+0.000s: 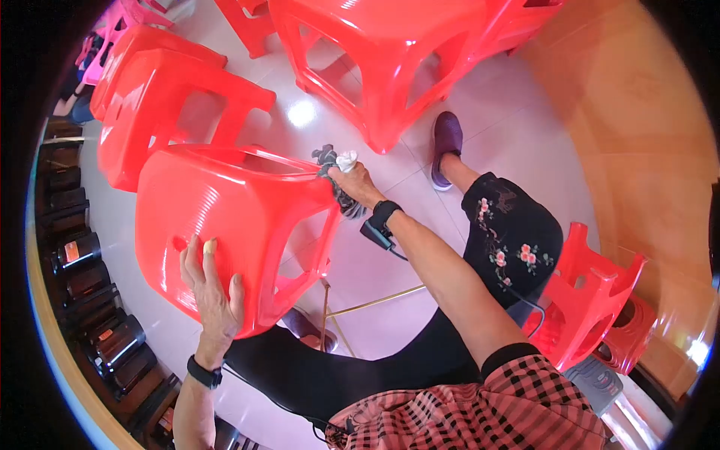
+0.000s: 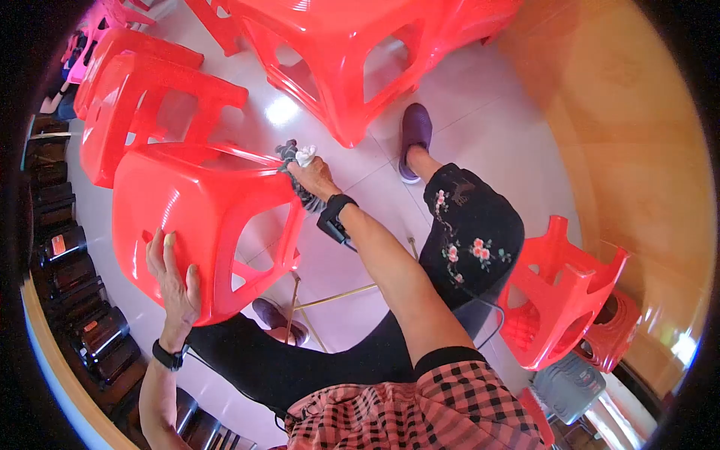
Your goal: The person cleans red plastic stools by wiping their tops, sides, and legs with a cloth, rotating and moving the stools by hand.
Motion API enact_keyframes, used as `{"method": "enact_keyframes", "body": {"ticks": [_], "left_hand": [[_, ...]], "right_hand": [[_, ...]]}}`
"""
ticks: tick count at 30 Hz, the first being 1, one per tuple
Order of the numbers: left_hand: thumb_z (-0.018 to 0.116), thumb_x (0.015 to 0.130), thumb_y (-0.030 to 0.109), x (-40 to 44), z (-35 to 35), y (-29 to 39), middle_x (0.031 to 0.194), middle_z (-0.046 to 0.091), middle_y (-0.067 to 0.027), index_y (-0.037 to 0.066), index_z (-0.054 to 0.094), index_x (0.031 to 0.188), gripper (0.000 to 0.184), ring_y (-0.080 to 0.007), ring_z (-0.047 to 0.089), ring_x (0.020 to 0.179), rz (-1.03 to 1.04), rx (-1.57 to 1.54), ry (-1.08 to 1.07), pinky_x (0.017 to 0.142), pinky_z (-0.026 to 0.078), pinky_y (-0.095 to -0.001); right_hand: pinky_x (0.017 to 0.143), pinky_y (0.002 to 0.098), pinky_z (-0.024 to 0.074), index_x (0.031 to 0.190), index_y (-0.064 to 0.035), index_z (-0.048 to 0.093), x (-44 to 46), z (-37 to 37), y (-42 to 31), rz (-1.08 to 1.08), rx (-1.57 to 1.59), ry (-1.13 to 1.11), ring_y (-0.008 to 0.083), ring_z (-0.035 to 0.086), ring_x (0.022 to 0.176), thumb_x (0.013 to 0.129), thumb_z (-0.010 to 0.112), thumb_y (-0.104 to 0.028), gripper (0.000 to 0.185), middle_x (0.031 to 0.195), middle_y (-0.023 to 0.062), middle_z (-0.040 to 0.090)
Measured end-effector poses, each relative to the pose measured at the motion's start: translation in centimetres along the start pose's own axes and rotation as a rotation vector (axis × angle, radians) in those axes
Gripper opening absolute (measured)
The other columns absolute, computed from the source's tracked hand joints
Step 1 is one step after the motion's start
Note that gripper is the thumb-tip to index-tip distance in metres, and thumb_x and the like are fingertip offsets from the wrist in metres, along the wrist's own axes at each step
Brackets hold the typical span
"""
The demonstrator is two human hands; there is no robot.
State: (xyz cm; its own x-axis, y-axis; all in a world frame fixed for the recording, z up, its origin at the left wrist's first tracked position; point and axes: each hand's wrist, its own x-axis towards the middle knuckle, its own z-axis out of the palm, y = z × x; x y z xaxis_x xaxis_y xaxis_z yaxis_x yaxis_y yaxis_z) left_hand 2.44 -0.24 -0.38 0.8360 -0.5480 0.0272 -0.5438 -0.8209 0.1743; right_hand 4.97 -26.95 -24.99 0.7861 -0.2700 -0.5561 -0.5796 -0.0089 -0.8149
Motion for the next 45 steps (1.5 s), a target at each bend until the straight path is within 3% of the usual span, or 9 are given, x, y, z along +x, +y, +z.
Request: {"method": "enact_keyframes", "body": {"ticks": [9, 20, 24, 30, 34, 36, 40, 44, 45], "left_hand": [[0.035, 0.091, 0.05, -0.9, -0.9, -0.4, 0.144, 0.02, -0.0214, 0.005, 0.029, 0.136, 0.065, -0.041, 0.018, 0.131, -0.015, 0.046, -0.077, 0.105, 0.015, -0.0559], [0.037, 0.09, 0.047, -0.5, -1.2, -0.3, 0.143, 0.021, -0.0223, 0.004, 0.029, 0.135, 0.062, -0.0414, 0.017, 0.131, -0.005, 0.078, -0.079, 0.105, 0.015, -0.0546], [0.049, 0.083, 0.037, -0.4, -0.7, -0.4, 0.141, 0.022, -0.023, 0.004, 0.037, 0.128, 0.058, -0.0436, 0.019, 0.129, -0.02, -0.003, -0.033, 0.104, 0.018, -0.0553], [0.056, 0.077, 0.023, 0.0, -0.5, 0.0, 0.139, 0.025, -0.0232, 0.004, 0.039, 0.128, 0.057, -0.0445, 0.02, 0.128, -0.031, -0.016, 0.025, 0.104, 0.02, -0.0547], [0.057, 0.079, 0.023, 0.2, -0.5, 0.0, 0.137, 0.027, -0.0231, 0.004, 0.04, 0.128, 0.056, -0.0439, 0.022, 0.127, -0.007, -0.019, 0.045, 0.104, 0.023, -0.0524], [0.057, 0.079, 0.023, 0.2, -0.5, 0.0, 0.137, 0.027, -0.023, 0.004, 0.04, 0.129, 0.055, -0.0435, 0.022, 0.127, -0.016, -0.031, 0.05, 0.104, 0.023, -0.052], [0.057, 0.08, 0.023, 0.3, -0.5, 0.2, 0.137, 0.028, -0.0221, 0.006, 0.04, 0.129, 0.055, -0.0429, 0.022, 0.128, -0.041, -0.039, 0.053, 0.104, 0.024, -0.0515], [0.057, 0.08, 0.023, 0.3, -0.3, -0.1, 0.136, 0.028, -0.0213, 0.006, 0.04, 0.129, 0.055, -0.0424, 0.022, 0.128, -0.031, -0.022, 0.061, 0.105, 0.024, -0.0514], [0.057, 0.08, 0.023, 0.4, -0.3, -0.1, 0.136, 0.029, -0.0211, 0.007, 0.041, 0.129, 0.054, -0.0423, 0.022, 0.128, -0.026, -0.022, 0.068, 0.105, 0.024, -0.0513]], "right_hand": [[0.084, 0.0391, 0.046, 0.103, 0.0008, 0.06, 5.8, 0.9, 8.4, 0.15, -0.089, 0.023, 0.0327, 0.059, 0.097, 0.07, 0.059, -0.042, 0.054, 0.099, 0.0213, 0.063], [0.085, 0.0407, 0.0458, 0.103, 0.0018, 0.061, 5.4, 1.0, 6.5, 0.276, -0.167, 0.063, 0.0356, 0.058, 0.102, 0.07, 0.06, -0.04, 0.053, 0.103, 0.0233, 0.062], [0.088, 0.0385, 0.0451, 0.106, 0.0045, 0.059, 4.0, -0.4, 1.2, 0.165, -0.145, -0.064, 0.0355, 0.058, 0.102, 0.069, 0.06, -0.041, 0.058, 0.105, 0.0257, 0.061], [0.067, 0.0299, 0.0436, 0.099, 0.0027, 0.057, -1.5, -1.2, -10.3, -0.111, -0.201, -0.337, 0.0148, 0.053, 0.079, 0.073, 0.056, -0.026, 0.038, 0.09, 0.0094, 0.06], [0.062, 0.029, 0.0446, 0.098, 0.0008, 0.057, -6.2, -1.6, -16.4, -0.4, -0.043, -0.433, 0.0127, 0.053, 0.072, 0.075, 0.056, -0.023, 0.033, 0.087, 0.0054, 0.062], [0.071, 0.0374, 0.0492, 0.087, 0.0009, 0.059, -9.8, -1.2, -18.9, -0.565, 0.31, -0.464, 0.0241, 0.063, 0.076, 0.072, 0.06, -0.029, 0.033, 0.086, 0.014, 0.064], [0.064, 0.0402, 0.0494, 0.092, -0.0001, 0.056, -13.2, 1.3, -16.8, -0.859, 0.011, 0.054, 0.0335, 0.061, 0.069, 0.071, 0.065, -0.02, 0.031, 0.076, 0.0162, 0.06], [0.059, 0.0381, 0.0482, 0.096, -0.0015, 0.052, -10.6, 4.0, -8.9, -0.8, 0.276, 0.398, 0.0303, 0.061, 0.069, 0.074, 0.061, -0.013, 0.026, 0.074, 0.0131, 0.059], [0.058, 0.0382, 0.0474, 0.093, -0.0029, 0.052, -8.6, 4.9, -5.0, -0.502, 0.209, 0.252, 0.027, 0.061, 0.067, 0.078, 0.057, -0.012, 0.018, 0.071, 0.0119, 0.057]]}}
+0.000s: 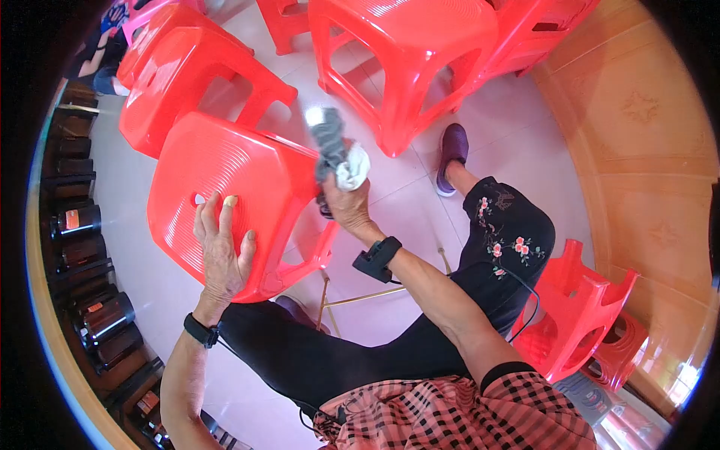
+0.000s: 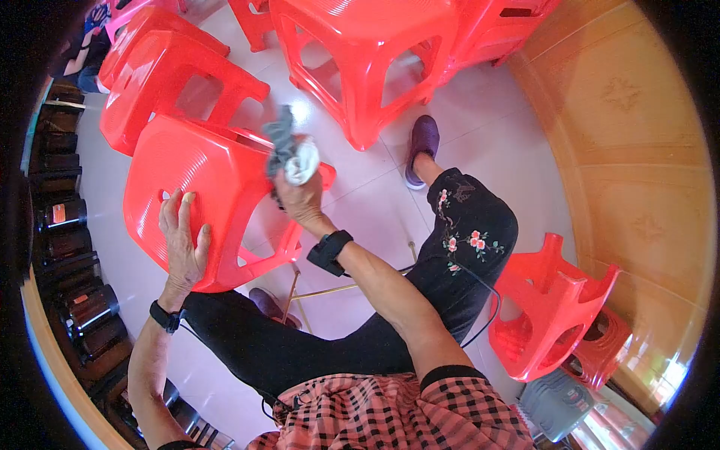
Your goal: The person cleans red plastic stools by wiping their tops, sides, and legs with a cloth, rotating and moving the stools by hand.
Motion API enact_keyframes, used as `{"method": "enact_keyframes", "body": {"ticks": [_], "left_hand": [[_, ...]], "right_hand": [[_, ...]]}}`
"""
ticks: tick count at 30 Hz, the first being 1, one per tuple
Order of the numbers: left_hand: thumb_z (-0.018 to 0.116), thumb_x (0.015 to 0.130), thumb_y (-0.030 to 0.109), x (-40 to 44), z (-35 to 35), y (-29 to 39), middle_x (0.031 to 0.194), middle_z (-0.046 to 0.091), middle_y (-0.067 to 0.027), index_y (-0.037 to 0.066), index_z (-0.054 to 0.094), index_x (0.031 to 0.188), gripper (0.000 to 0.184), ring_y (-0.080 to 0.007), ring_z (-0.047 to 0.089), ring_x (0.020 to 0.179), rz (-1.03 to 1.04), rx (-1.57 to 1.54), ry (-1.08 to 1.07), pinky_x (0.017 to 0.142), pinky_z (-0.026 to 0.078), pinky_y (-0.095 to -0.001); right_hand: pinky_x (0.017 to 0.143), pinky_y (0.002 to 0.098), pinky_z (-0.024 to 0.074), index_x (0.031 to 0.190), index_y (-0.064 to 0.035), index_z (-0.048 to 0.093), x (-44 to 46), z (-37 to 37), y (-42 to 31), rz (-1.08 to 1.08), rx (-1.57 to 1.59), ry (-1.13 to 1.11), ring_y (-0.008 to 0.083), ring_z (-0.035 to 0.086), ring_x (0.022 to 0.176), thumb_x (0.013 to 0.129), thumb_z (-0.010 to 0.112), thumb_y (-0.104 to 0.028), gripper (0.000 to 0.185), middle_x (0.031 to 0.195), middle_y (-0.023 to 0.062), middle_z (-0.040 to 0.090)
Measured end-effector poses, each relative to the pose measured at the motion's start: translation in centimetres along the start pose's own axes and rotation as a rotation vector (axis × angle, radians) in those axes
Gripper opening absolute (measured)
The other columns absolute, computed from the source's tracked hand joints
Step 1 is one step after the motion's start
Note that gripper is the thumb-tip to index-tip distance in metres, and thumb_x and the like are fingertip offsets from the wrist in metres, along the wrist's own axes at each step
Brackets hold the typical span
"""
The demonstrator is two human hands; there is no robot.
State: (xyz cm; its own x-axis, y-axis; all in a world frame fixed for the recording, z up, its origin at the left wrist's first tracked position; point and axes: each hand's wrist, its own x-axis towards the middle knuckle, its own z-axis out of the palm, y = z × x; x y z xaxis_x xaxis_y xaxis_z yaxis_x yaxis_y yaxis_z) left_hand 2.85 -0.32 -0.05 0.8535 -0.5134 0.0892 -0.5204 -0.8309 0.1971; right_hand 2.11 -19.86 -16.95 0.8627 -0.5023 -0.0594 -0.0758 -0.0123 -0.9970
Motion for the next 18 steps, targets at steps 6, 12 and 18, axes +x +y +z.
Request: {"method": "enact_keyframes", "body": {"ticks": [6, 12, 18], "left_hand": [[0.057, 0.079, 0.024, 0.0, -0.1, 0.0, 0.136, 0.029, -0.0209, 0.007, 0.041, 0.128, 0.054, -0.0421, 0.023, 0.127, 0.013, 0.025, 0.013, 0.105, 0.023, -0.051], [0.056, 0.081, 0.021, 0.1, -0.1, 0.1, 0.136, 0.029, -0.0212, 0.006, 0.041, 0.128, 0.052, -0.0422, 0.023, 0.127, 0.025, 0.012, 0.028, 0.105, 0.023, -0.0503], [0.054, 0.083, 0.019, 0.0, 0.5, -0.8, 0.135, 0.03, -0.0216, 0.006, 0.041, 0.129, 0.049, -0.0417, 0.024, 0.127, 0.043, -0.013, 0.053, 0.106, 0.022, -0.0493]], "right_hand": [[0.071, 0.0336, 0.0486, 0.098, -0.0022, 0.057, 0.7, -2.8, -1.8, 0.267, 0.072, -0.01, 0.0177, 0.061, 0.079, 0.083, 0.055, -0.017, 0.021, 0.082, 0.0094, 0.062], [0.065, 0.0352, 0.05, 0.105, -0.0027, 0.055, 2.3, -2.2, -12.7, -0.248, -0.014, -0.256, 0.0206, 0.062, 0.076, 0.079, 0.059, -0.017, 0.029, 0.086, 0.0123, 0.061], [0.06, 0.0414, 0.0497, 0.115, 0.001, 0.049, -1.0, -0.3, -15.2, -0.723, -0.476, -0.161, 0.0353, 0.057, 0.072, 0.068, 0.066, -0.021, 0.055, 0.101, 0.0222, 0.051]]}}
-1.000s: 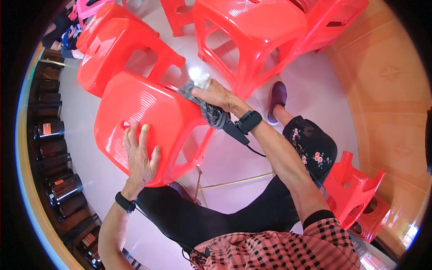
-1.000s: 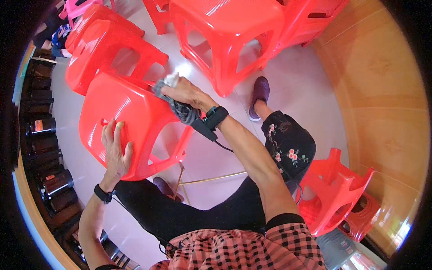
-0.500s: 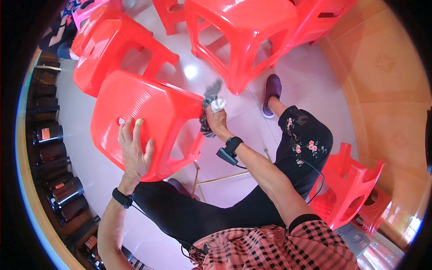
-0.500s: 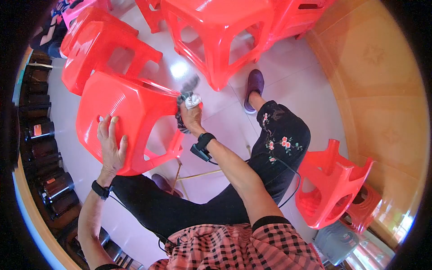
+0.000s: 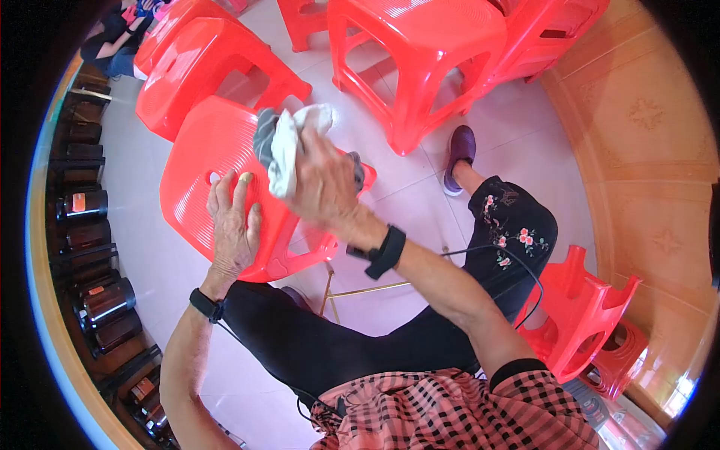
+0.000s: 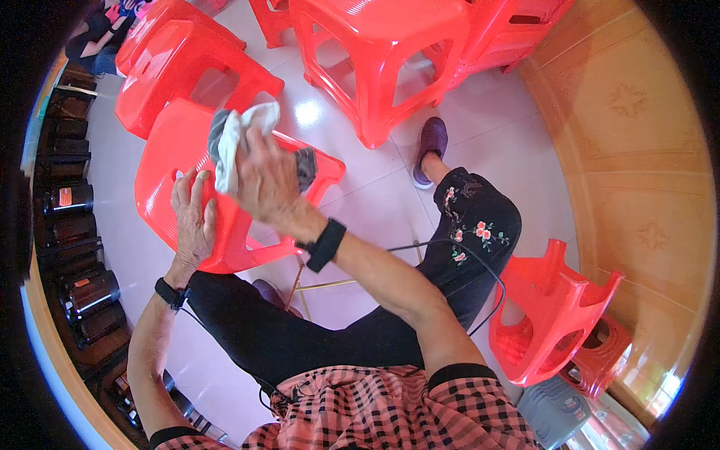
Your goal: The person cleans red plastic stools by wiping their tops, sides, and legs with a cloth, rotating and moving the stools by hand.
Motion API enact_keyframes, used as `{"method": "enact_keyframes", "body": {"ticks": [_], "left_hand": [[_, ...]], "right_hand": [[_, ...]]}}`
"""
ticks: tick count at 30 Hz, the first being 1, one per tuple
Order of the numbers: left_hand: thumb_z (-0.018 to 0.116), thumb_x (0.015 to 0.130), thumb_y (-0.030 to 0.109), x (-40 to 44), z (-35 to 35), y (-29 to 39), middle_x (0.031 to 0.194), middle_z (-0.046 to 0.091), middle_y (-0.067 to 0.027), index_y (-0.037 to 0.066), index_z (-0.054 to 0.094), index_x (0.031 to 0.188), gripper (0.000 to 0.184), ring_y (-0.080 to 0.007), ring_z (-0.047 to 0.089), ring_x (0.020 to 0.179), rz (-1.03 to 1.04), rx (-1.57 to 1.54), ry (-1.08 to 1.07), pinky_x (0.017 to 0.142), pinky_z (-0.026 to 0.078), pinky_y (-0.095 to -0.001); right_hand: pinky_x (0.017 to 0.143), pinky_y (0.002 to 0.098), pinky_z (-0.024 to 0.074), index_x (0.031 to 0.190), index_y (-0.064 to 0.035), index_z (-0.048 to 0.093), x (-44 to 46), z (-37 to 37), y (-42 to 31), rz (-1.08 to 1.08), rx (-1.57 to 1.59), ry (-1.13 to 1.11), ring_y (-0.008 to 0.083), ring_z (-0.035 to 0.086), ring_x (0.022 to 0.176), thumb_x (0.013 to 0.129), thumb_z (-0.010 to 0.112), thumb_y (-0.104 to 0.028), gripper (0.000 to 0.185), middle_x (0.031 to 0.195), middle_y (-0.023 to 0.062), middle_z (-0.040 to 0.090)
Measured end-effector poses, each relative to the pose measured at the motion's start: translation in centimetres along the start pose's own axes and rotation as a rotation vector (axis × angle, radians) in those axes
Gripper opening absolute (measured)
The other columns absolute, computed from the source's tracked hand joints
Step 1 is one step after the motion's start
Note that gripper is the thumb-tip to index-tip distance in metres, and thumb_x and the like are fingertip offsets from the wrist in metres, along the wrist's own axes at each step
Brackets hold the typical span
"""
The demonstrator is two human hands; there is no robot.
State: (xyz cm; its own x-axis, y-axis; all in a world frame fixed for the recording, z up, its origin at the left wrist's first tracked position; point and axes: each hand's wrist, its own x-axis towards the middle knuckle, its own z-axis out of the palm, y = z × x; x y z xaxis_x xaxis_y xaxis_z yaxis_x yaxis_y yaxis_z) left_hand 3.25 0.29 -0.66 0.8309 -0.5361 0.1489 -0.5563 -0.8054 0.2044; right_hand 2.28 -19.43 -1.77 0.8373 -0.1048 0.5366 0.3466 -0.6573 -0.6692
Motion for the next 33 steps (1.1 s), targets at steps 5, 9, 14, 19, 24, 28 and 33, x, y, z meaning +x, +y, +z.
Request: {"method": "enact_keyframes", "body": {"ticks": [5, 9, 14, 19, 24, 28, 33], "left_hand": [[0.048, 0.086, 0.018, 0.1, -0.1, 0.0, 0.136, 0.031, -0.0209, 0.005, 0.042, 0.129, 0.045, -0.0413, 0.025, 0.127, 0.016, -0.065, -0.011, 0.106, 0.022, -0.0486], [0.043, 0.089, 0.018, 0.3, -0.2, 0.5, 0.136, 0.031, -0.0199, 0.006, 0.042, 0.128, 0.041, -0.041, 0.025, 0.128, -0.01, -0.017, 0.008, 0.106, 0.022, -0.0493], [0.043, 0.088, 0.013, 0.3, -0.1, 0.5, 0.135, 0.032, -0.0194, 0.007, 0.043, 0.128, 0.04, -0.0409, 0.026, 0.127, -0.011, 0.0, 0.018, 0.106, 0.022, -0.0495], [0.044, 0.087, 0.012, 0.2, -0.1, 0.6, 0.136, 0.031, -0.0197, 0.007, 0.043, 0.128, 0.041, -0.0403, 0.025, 0.127, -0.022, -0.014, 0.005, 0.105, 0.023, -0.0492], [0.043, 0.086, 0.011, 0.3, -0.3, 0.9, 0.136, 0.031, -0.0201, 0.007, 0.043, 0.128, 0.042, -0.04, 0.024, 0.128, -0.029, -0.008, -0.015, 0.105, 0.023, -0.049], [0.043, 0.086, 0.013, 0.1, -0.1, 1.1, 0.137, 0.03, -0.0204, 0.007, 0.043, 0.128, 0.042, -0.0401, 0.024, 0.128, -0.044, 0.011, -0.035, 0.105, 0.022, -0.0497], [0.042, 0.087, 0.015, 0.3, -0.2, 1.0, 0.138, 0.029, -0.0205, 0.007, 0.042, 0.128, 0.042, -0.0401, 0.024, 0.128, -0.031, 0.016, -0.02, 0.105, 0.022, -0.0497]], "right_hand": [[0.07, 0.0387, 0.0492, 0.115, 0.0001, 0.047, -9.9, 4.2, -2.8, 0.097, 0.457, 0.105, 0.0342, 0.053, 0.089, 0.077, 0.061, -0.016, 0.044, 0.1, 0.0174, 0.046], [0.075, 0.0371, 0.0476, 0.116, -0.0019, 0.046, -17.0, 9.5, 0.3, 0.39, 1.138, -0.183, 0.0314, 0.053, 0.093, 0.079, 0.061, -0.02, 0.043, 0.11, 0.0179, 0.044], [0.081, 0.037, 0.0456, 0.104, -0.0011, 0.053, -18.6, 10.5, 7.4, 1.087, 1.003, -0.032, 0.0296, 0.06, 0.09, 0.078, 0.063, -0.027, 0.038, 0.089, 0.0151, 0.059], [0.08, 0.0379, 0.0453, 0.107, -0.0011, 0.055, -12.8, 6.2, 14.3, 1.093, 0.415, 0.246, 0.0294, 0.06, 0.094, 0.078, 0.062, -0.021, 0.035, 0.101, 0.0161, 0.062], [0.079, 0.0336, 0.0444, 0.11, 0.0004, 0.053, -11.9, 9.7, 16.6, 1.077, 0.481, 0.374, 0.0188, 0.057, 0.09, 0.086, 0.054, -0.019, 0.031, 0.098, 0.0107, 0.062], [0.085, 0.0346, 0.0415, 0.115, -0.0009, 0.05, -16.9, 14.1, 13.7, 1.186, 0.633, 0.53, 0.0205, 0.054, 0.098, 0.089, 0.051, -0.019, 0.032, 0.107, 0.0127, 0.058], [0.083, 0.0402, 0.0442, 0.111, 0.0019, 0.05, -22.3, 15.5, 9.8, 1.011, 0.404, 0.21, 0.0316, 0.058, 0.095, 0.08, 0.059, -0.014, 0.036, 0.101, 0.0187, 0.06]]}}
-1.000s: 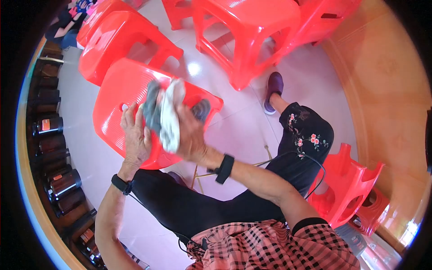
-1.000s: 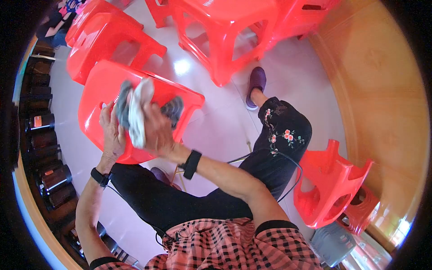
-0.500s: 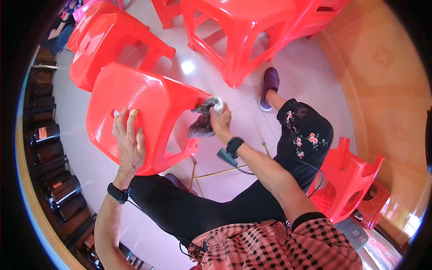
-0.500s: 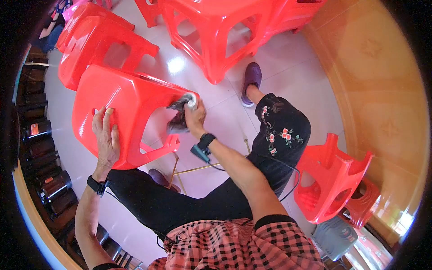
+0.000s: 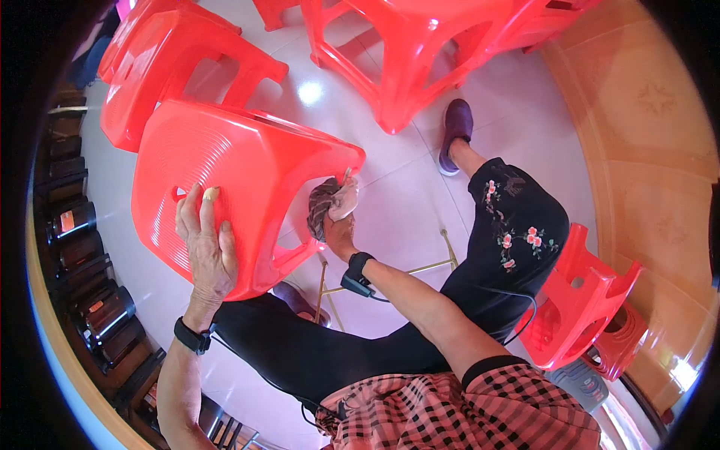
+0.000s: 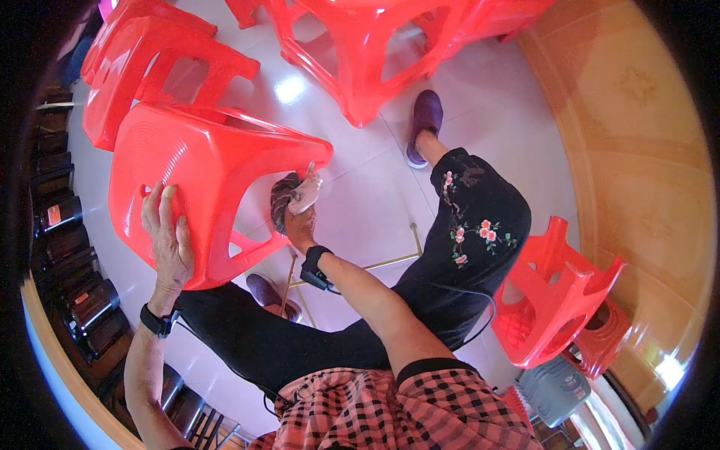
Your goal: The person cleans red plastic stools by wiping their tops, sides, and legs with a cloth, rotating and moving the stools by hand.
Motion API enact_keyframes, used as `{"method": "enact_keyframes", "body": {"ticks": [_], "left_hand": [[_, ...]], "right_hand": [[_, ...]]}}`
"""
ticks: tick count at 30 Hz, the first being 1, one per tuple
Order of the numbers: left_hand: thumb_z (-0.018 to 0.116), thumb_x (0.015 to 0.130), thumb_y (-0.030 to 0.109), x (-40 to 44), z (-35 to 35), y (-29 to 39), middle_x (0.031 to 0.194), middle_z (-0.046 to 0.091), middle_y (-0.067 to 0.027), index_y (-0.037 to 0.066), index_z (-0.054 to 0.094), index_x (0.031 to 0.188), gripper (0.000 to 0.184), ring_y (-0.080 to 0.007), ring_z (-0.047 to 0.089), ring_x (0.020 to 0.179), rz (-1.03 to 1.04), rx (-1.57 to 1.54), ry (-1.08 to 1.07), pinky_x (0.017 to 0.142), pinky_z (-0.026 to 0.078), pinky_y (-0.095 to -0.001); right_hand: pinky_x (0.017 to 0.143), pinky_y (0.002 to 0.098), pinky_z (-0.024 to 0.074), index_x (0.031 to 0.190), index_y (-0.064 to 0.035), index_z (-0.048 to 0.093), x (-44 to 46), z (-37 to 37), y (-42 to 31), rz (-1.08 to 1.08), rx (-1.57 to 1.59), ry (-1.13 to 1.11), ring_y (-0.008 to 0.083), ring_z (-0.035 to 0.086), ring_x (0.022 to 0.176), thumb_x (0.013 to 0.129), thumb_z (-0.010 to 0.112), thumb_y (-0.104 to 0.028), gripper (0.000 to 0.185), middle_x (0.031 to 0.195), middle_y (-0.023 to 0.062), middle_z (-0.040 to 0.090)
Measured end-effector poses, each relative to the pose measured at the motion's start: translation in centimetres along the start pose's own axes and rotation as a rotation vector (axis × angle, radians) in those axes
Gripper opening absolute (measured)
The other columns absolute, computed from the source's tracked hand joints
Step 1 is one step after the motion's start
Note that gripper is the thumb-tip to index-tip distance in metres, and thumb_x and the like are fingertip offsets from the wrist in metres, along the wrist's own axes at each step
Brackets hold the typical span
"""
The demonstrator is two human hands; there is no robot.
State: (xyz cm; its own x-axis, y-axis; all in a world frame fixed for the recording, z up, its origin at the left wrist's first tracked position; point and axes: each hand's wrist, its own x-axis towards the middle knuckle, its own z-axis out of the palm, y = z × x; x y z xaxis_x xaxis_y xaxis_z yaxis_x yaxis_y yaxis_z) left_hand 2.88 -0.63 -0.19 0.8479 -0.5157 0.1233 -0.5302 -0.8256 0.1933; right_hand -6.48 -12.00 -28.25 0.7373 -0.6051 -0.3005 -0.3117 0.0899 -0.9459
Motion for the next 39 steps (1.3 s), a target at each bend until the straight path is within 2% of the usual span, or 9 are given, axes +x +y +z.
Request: {"method": "enact_keyframes", "body": {"ticks": [6, 8, 14, 18, 21, 29, 30, 36, 39], "left_hand": [[0.043, 0.087, 0.015, 0.2, -0.1, 0.0, 0.137, 0.03, -0.0199, 0.007, 0.042, 0.128, 0.043, -0.0396, 0.025, 0.128, 0.004, -0.006, 0.006, 0.106, 0.022, -0.0491], [0.044, 0.086, 0.014, 0.2, -0.1, 0.0, 0.137, 0.031, -0.0198, 0.006, 0.042, 0.128, 0.043, -0.0395, 0.025, 0.128, 0.0, -0.011, 0.004, 0.106, 0.021, -0.049], [0.044, 0.086, 0.012, 0.2, -0.1, 0.0, 0.137, 0.03, -0.0198, 0.006, 0.042, 0.128, 0.043, -0.0389, 0.025, 0.128, -0.007, 0.001, -0.016, 0.106, 0.021, -0.0485], [0.043, 0.087, 0.014, 0.0, -0.2, 0.0, 0.137, 0.03, -0.0201, 0.006, 0.042, 0.129, 0.043, -0.0389, 0.025, 0.128, -0.015, -0.012, -0.026, 0.106, 0.021, -0.0488], [0.043, 0.087, 0.016, 0.0, -0.2, 0.2, 0.138, 0.029, -0.0204, 0.006, 0.042, 0.129, 0.043, -0.0394, 0.024, 0.129, -0.009, -0.014, -0.037, 0.106, 0.02, -0.0493], [0.042, 0.088, 0.017, 0.0, -0.1, 0.1, 0.138, 0.03, -0.0211, 0.006, 0.042, 0.128, 0.042, -0.0402, 0.024, 0.129, -0.001, 0.007, -0.021, 0.106, 0.02, -0.0495], [0.042, 0.088, 0.017, 0.0, -0.1, 0.1, 0.138, 0.03, -0.0211, 0.006, 0.042, 0.128, 0.042, -0.0402, 0.024, 0.129, 0.001, 0.008, -0.017, 0.106, 0.02, -0.0495], [0.043, 0.087, 0.015, 0.4, -0.2, 0.3, 0.137, 0.03, -0.0208, 0.006, 0.043, 0.127, 0.041, -0.0394, 0.024, 0.129, -0.008, 0.006, -0.009, 0.105, 0.021, -0.0494], [0.043, 0.086, 0.013, 0.1, -0.1, 0.2, 0.138, 0.029, -0.0205, 0.006, 0.043, 0.127, 0.041, -0.0393, 0.024, 0.129, -0.005, -0.029, -0.014, 0.106, 0.021, -0.0492]], "right_hand": [[0.083, 0.0403, 0.0456, 0.111, 0.0052, 0.05, 3.1, -5.9, -0.2, -0.039, -0.196, -0.291, 0.0357, 0.058, 0.098, 0.079, 0.059, -0.021, 0.042, 0.103, 0.0228, 0.06], [0.082, 0.0406, 0.046, 0.111, 0.0049, 0.05, 5.1, -6.5, 2.7, 0.542, -0.562, -0.367, 0.0344, 0.06, 0.096, 0.082, 0.055, -0.028, 0.044, 0.1, 0.0228, 0.061], [0.08, 0.041, 0.045, 0.105, 0.001, 0.058, 12.7, -7.1, 1.9, 0.394, -0.007, 0.12, 0.029, 0.059, 0.094, 0.084, 0.05, -0.032, 0.04, 0.1, 0.0193, 0.063], [0.079, 0.0395, 0.0454, 0.105, 0.0051, 0.057, 18.7, -7.1, -1.3, 0.622, 0.261, -0.18, 0.0285, 0.06, 0.093, 0.081, 0.053, -0.039, 0.05, 0.099, 0.0198, 0.062], [0.078, 0.0371, 0.045, 0.109, 0.0027, 0.056, 17.0, -5.4, -2.5, 0.484, -0.198, -0.261, 0.0246, 0.057, 0.093, 0.085, 0.049, -0.036, 0.046, 0.1, 0.0155, 0.062], [0.081, 0.0474, 0.0436, 0.113, 0.005, 0.052, 6.7, -2.1, 0.5, 0.317, -0.152, 0.025, 0.0429, 0.054, 0.102, 0.086, 0.04, -0.053, 0.065, 0.101, 0.0317, 0.058], [0.077, 0.0495, 0.0437, 0.109, -0.0013, 0.053, 5.1, -1.1, 2.6, 0.528, -0.253, -0.086, 0.0454, 0.056, 0.094, 0.087, 0.039, -0.049, 0.054, 0.095, 0.0305, 0.059], [0.09, 0.047, 0.0392, 0.115, -0.0183, 0.049, -5.1, -1.6, 2.8, 0.355, -0.378, -0.71, 0.0434, 0.051, 0.107, 0.086, 0.045, -0.034, 0.034, 0.111, 0.0263, 0.054], [0.087, 0.0455, 0.0424, 0.108, -0.0068, 0.05, -1.9, -3.1, 4.1, 0.423, -0.492, -0.684, 0.0431, 0.053, 0.103, 0.085, 0.043, -0.039, 0.041, 0.103, 0.0301, 0.056]]}}
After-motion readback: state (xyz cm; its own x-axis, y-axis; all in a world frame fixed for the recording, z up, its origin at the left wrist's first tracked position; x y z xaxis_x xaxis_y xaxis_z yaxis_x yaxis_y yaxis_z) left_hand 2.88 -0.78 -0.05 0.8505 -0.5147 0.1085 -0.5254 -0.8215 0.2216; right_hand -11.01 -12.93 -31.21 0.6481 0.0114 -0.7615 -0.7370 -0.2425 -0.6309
